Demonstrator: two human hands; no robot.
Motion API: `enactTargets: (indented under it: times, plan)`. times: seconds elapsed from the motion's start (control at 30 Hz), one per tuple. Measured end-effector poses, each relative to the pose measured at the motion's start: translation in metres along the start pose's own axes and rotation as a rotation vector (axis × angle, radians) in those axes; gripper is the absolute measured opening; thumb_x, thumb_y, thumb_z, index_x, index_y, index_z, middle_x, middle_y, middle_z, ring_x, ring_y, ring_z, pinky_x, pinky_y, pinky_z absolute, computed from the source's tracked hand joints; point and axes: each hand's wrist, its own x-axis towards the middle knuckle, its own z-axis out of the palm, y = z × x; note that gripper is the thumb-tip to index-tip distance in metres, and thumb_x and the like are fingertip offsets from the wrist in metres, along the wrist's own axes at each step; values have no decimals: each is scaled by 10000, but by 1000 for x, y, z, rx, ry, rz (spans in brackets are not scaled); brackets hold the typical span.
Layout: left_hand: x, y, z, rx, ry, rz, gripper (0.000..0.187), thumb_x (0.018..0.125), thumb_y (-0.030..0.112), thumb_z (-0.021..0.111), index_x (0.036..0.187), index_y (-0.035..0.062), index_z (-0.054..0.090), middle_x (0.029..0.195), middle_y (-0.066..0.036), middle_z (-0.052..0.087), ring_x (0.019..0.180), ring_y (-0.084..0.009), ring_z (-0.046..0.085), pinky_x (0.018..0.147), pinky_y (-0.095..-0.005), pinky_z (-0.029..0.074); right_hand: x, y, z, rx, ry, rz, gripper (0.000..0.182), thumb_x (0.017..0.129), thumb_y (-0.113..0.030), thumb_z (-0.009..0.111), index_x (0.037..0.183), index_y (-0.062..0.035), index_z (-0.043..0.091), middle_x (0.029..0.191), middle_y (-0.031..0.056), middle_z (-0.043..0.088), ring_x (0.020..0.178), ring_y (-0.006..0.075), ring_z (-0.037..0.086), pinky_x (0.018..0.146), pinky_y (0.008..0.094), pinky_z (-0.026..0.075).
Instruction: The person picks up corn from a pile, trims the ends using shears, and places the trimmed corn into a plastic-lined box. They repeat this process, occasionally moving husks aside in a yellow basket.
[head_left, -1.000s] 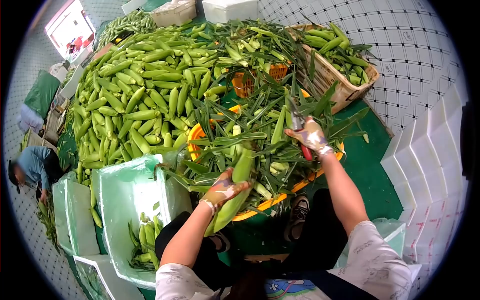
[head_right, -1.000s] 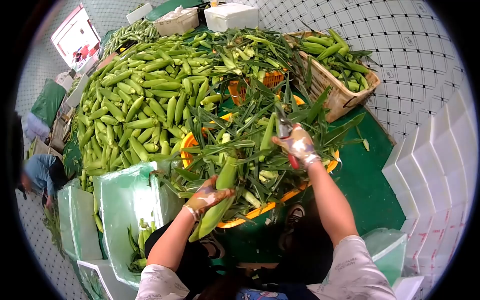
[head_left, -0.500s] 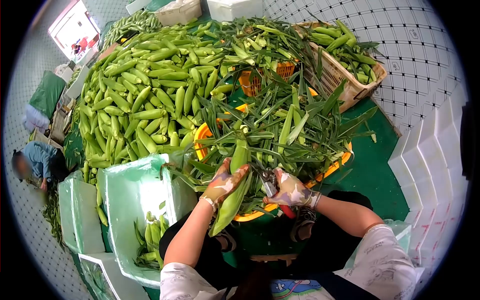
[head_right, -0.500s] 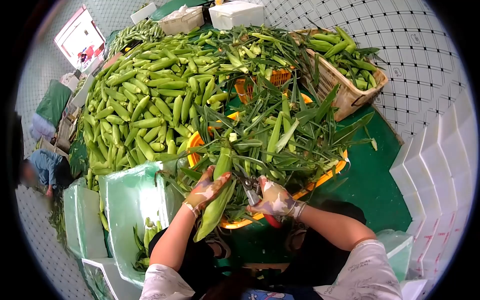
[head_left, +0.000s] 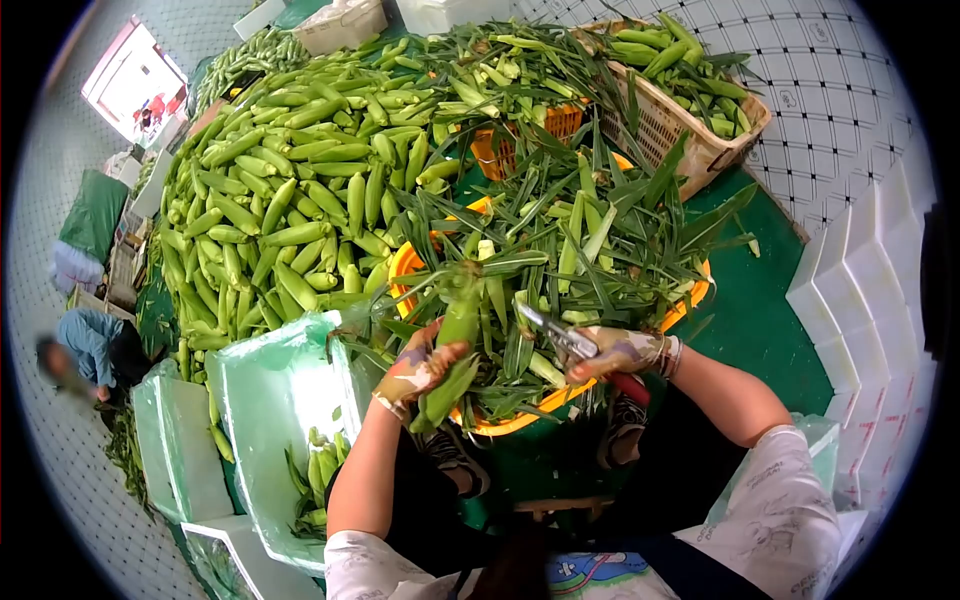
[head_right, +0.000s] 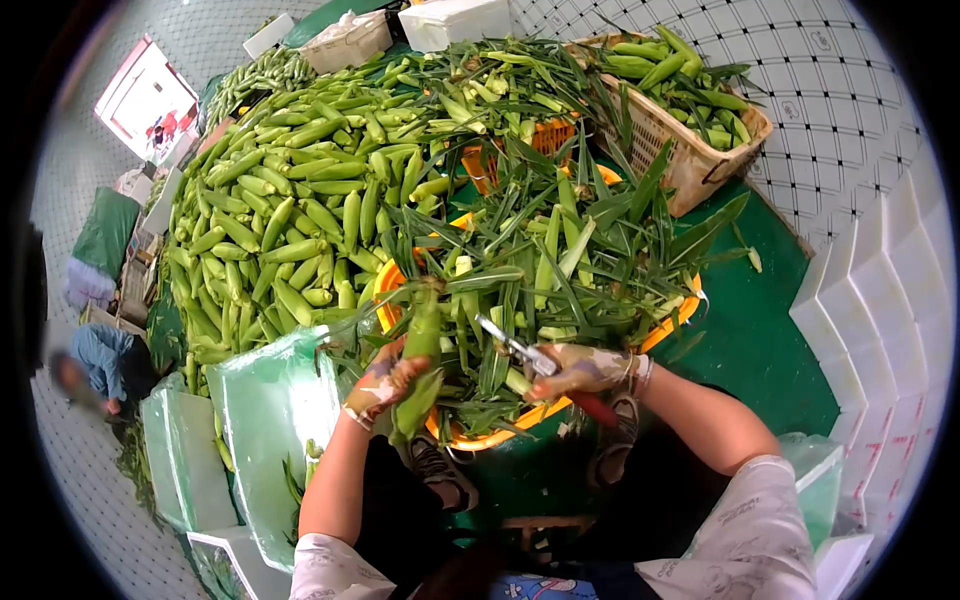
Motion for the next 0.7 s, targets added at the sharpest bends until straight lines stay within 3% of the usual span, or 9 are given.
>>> enactTargets:
  times: [0.07,0.13,0.23,0.37,0.43,0.5,0.63,0.7]
  plan:
    - [-12,-4,25,664,386,548,582,847,476,541,1111,-36,458,918,-180,599,694,-208,613,579,-294,510,0,6,5,136,-142,-28,474,776,-241,721,1075,-40,412,830,1,515,777,103,529,782,243,432]
    - [-17,1,36,600,59,110,581,809,483,585,1062,-35,514,840,-187,616,675,-256,627,596,-373,527,-1,2,4,87,-143,-28,506,768,-239,728,1094,-40,396,823,-2,510,766,102,523,776,244,436]
    - [-11,-16,44,367,-79,-15,588,768,507,609,1011,-25,548,770,-190,620,664,-296,634,603,-404,532,1,2,3,145,-200,-38,573,760,-232,735,1144,-35,358,812,-9,498,763,95,527,759,251,458]
    - [-5,-22,55,247,-178,-31,605,744,538,610,980,-16,545,753,-195,615,635,-318,628,585,-408,528,0,4,7,368,-365,-6,532,775,-215,714,1133,-31,367,818,-7,490,777,92,550,777,257,485]
    - [-6,-16,57,328,-119,7,610,746,546,608,985,-12,544,744,-187,612,625,-313,623,581,-411,527,-7,-3,10,299,-281,-2,494,781,-232,710,1100,-37,388,815,-1,489,771,88,545,776,250,481]
    - [-4,-11,55,423,177,43,589,776,541,584,991,-5,539,744,-174,612,637,-303,623,584,-407,528,-7,-1,14,245,-256,14,480,786,-241,705,1086,-39,390,823,0,488,777,85,541,778,247,478]
    - [-4,-25,54,581,80,71,547,830,515,534,993,-7,531,765,-154,614,652,-278,621,608,-387,527,-2,4,18,98,-134,9,452,789,-237,705,1042,-40,386,855,5,484,809,82,539,794,247,476]
    - [-4,-30,54,679,127,79,551,827,515,532,990,-12,536,768,-157,616,648,-276,619,604,-378,522,-5,9,14,-9,-113,-2,518,785,-226,709,1117,-11,375,923,20,472,812,88,527,784,239,466]
